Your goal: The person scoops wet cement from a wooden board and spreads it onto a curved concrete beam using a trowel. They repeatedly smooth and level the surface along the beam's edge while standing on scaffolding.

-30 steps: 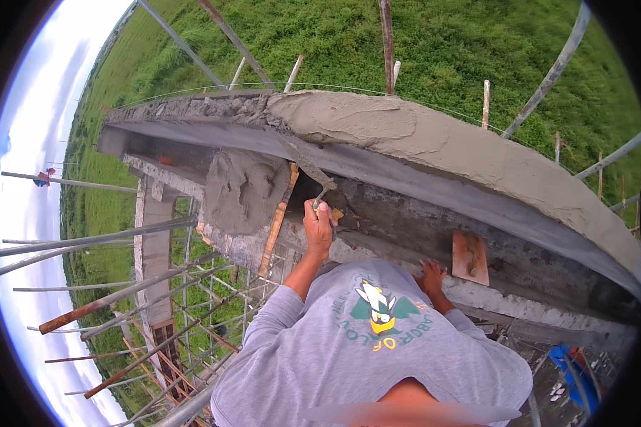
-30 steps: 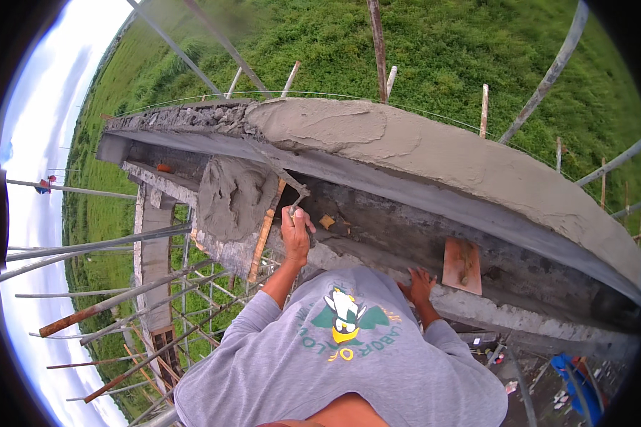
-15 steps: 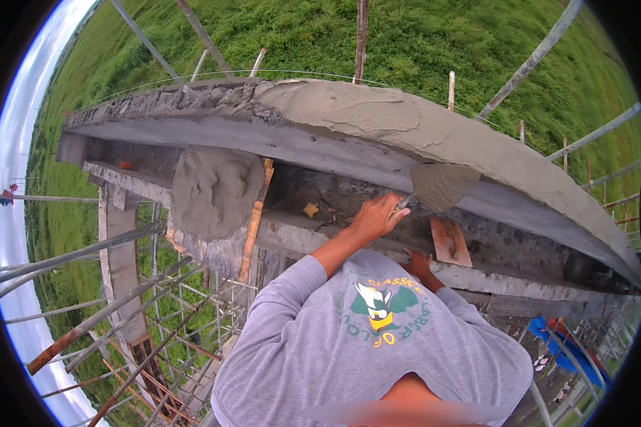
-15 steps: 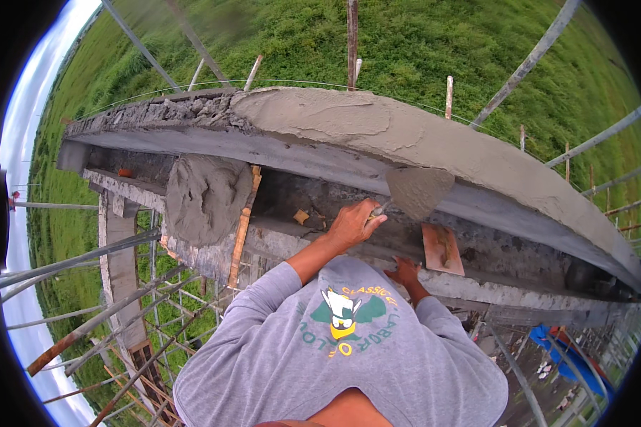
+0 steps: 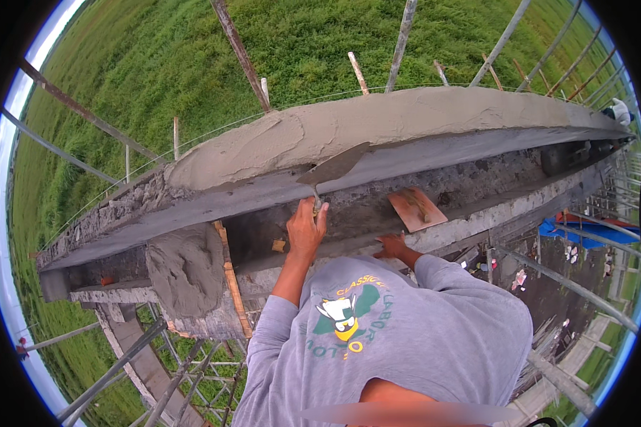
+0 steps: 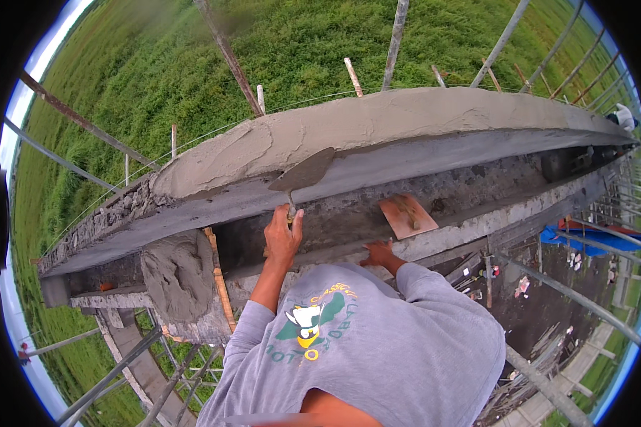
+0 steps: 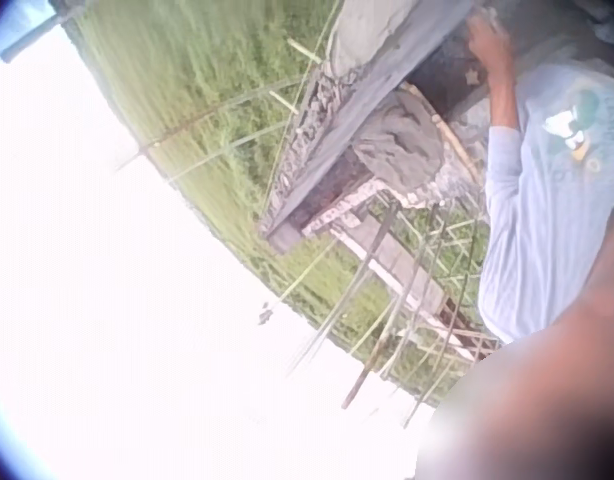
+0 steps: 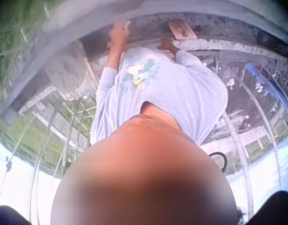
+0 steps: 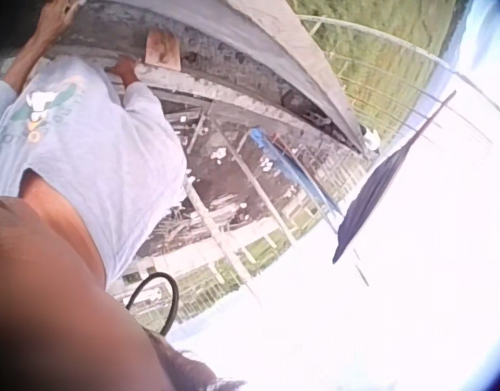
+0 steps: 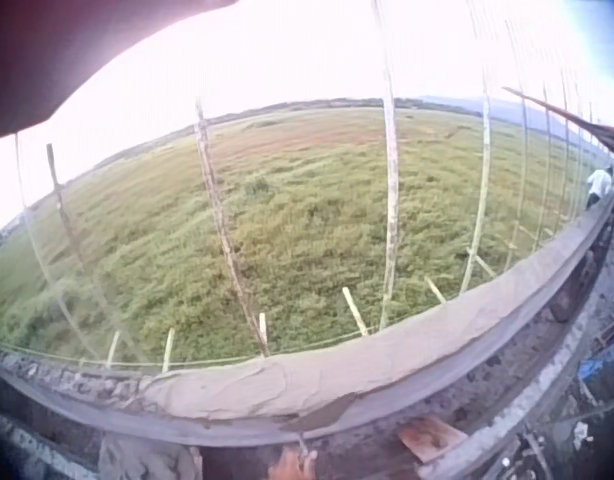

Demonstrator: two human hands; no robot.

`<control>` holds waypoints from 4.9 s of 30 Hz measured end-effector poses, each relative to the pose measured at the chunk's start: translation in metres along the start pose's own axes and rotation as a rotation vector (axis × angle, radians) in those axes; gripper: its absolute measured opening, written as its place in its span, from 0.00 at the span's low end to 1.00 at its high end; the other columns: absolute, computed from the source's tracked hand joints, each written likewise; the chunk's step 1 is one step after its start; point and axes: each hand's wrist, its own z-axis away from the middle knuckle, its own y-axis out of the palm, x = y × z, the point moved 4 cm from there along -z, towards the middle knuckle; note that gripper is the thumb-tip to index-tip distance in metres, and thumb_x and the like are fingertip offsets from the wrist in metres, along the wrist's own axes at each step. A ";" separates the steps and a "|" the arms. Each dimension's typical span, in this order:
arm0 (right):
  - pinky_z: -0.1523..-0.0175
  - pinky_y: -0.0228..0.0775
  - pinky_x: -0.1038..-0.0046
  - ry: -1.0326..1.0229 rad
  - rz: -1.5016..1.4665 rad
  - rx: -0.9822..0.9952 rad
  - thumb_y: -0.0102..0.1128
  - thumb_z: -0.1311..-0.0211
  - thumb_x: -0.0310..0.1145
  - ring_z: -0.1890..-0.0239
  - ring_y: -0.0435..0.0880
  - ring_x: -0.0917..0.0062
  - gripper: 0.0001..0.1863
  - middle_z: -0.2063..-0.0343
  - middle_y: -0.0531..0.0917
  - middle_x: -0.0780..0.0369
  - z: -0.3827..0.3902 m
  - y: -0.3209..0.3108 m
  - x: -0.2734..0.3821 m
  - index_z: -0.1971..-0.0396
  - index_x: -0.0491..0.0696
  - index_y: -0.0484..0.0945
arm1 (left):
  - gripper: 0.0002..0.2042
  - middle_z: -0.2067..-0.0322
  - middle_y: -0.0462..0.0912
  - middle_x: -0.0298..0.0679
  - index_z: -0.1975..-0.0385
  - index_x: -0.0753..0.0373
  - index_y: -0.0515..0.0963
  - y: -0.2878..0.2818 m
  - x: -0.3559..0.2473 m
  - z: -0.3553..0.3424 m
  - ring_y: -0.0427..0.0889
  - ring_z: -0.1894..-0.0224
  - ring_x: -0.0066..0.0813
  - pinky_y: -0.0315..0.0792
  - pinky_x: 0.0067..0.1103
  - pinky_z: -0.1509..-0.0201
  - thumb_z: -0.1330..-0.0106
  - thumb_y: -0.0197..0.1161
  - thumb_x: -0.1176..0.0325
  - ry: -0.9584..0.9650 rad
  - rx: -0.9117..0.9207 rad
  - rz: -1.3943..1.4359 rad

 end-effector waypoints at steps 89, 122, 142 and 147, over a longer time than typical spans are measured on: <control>0.39 0.75 0.67 -1.113 -0.737 -0.112 0.68 0.32 0.37 0.47 0.86 0.69 0.20 0.51 0.87 0.55 0.113 -0.219 0.361 0.45 0.43 0.81 | 0.16 0.74 0.76 0.33 0.55 0.67 0.80 -0.272 0.094 0.180 0.75 0.77 0.21 0.68 0.20 0.74 0.29 0.56 0.60 -1.130 -0.533 0.406; 0.53 0.76 0.62 -1.032 0.334 -0.640 0.72 0.38 0.40 0.60 0.85 0.66 0.16 0.65 0.86 0.57 0.069 -0.329 0.697 0.55 0.47 0.83 | 0.20 0.70 0.80 0.42 0.43 0.68 0.74 -0.326 0.258 0.253 0.81 0.75 0.29 0.73 0.26 0.71 0.21 0.52 0.58 -1.099 -0.907 -0.142; 0.59 0.73 0.69 -1.239 -0.067 -0.435 0.62 0.28 0.56 0.65 0.81 0.77 0.26 0.66 0.86 0.62 0.071 -0.357 0.691 0.54 0.45 0.85 | 0.17 0.76 0.72 0.35 0.51 0.60 0.69 -0.309 0.170 0.072 0.71 0.79 0.24 0.69 0.24 0.76 0.19 0.45 0.51 -0.600 -1.105 1.170; 0.49 0.72 0.73 -1.163 -0.047 -0.369 0.59 0.27 0.59 0.57 0.80 0.81 0.28 0.63 0.83 0.65 0.067 -0.359 0.689 0.52 0.44 0.82 | 0.21 0.77 0.70 0.36 0.54 0.61 0.67 -0.283 0.168 0.029 0.69 0.81 0.24 0.69 0.23 0.76 0.18 0.40 0.47 -0.484 -1.337 1.200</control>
